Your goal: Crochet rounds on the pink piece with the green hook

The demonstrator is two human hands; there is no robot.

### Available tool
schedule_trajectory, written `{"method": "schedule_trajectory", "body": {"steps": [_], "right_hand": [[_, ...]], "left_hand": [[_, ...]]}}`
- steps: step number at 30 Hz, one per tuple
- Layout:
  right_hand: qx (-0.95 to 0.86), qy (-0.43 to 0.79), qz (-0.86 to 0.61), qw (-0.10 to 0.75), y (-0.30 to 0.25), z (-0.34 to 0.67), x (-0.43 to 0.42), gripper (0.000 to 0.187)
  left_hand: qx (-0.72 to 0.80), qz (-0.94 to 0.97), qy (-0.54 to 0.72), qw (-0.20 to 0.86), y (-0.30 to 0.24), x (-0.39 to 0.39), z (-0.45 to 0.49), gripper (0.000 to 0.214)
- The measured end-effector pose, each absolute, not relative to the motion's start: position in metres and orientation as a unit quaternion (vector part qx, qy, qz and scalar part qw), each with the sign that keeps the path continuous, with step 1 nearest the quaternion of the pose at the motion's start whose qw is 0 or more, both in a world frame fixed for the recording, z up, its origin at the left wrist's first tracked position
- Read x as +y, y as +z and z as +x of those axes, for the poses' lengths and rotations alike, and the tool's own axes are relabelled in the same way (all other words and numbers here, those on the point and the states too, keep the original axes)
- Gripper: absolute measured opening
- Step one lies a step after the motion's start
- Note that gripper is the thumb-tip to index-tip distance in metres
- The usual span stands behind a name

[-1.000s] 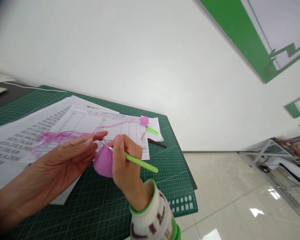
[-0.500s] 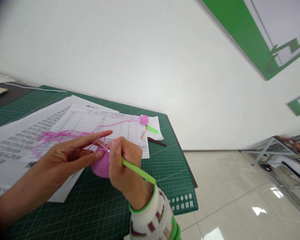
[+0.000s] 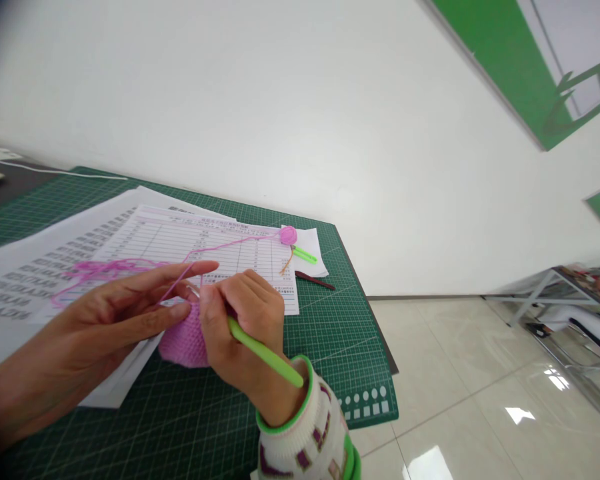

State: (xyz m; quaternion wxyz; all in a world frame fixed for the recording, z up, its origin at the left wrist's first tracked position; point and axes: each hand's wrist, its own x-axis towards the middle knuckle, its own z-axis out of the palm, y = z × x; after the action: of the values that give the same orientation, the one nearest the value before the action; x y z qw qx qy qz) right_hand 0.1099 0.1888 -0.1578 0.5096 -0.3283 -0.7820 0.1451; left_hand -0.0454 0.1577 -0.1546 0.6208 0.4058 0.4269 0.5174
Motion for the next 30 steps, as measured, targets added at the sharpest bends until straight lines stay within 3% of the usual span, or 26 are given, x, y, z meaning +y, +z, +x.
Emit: {"method": "schedule_trajectory", "body": {"steps": [13, 17, 22, 30], "right_hand": [[-0.761, 0.050, -0.360, 0.537, -0.176, 0.097, 0.181, 0.024], [-0.734, 0.087, -0.371, 0.562, -0.176, 0.096, 0.177, 0.019], [-0.719, 0.154, -0.371, 0.567, -0.170, 0.098, 0.174, 0.026], [-0.725, 0.235, -0.336, 0.553, -0.162, 0.108, 0.180, 0.025]], "left_hand": [[0.450, 0.407, 0.545, 0.579, -0.152, 0.155, -0.036, 0.043], [0.447, 0.373, 0.542, 0.606, -0.153, 0.155, -0.033, 0.043], [0.427, 0.336, 0.523, 0.656, -0.157, 0.154, -0.041, 0.037], [0.427, 0.363, 0.516, 0.648, -0.161, 0.152, -0.047, 0.040]]}}
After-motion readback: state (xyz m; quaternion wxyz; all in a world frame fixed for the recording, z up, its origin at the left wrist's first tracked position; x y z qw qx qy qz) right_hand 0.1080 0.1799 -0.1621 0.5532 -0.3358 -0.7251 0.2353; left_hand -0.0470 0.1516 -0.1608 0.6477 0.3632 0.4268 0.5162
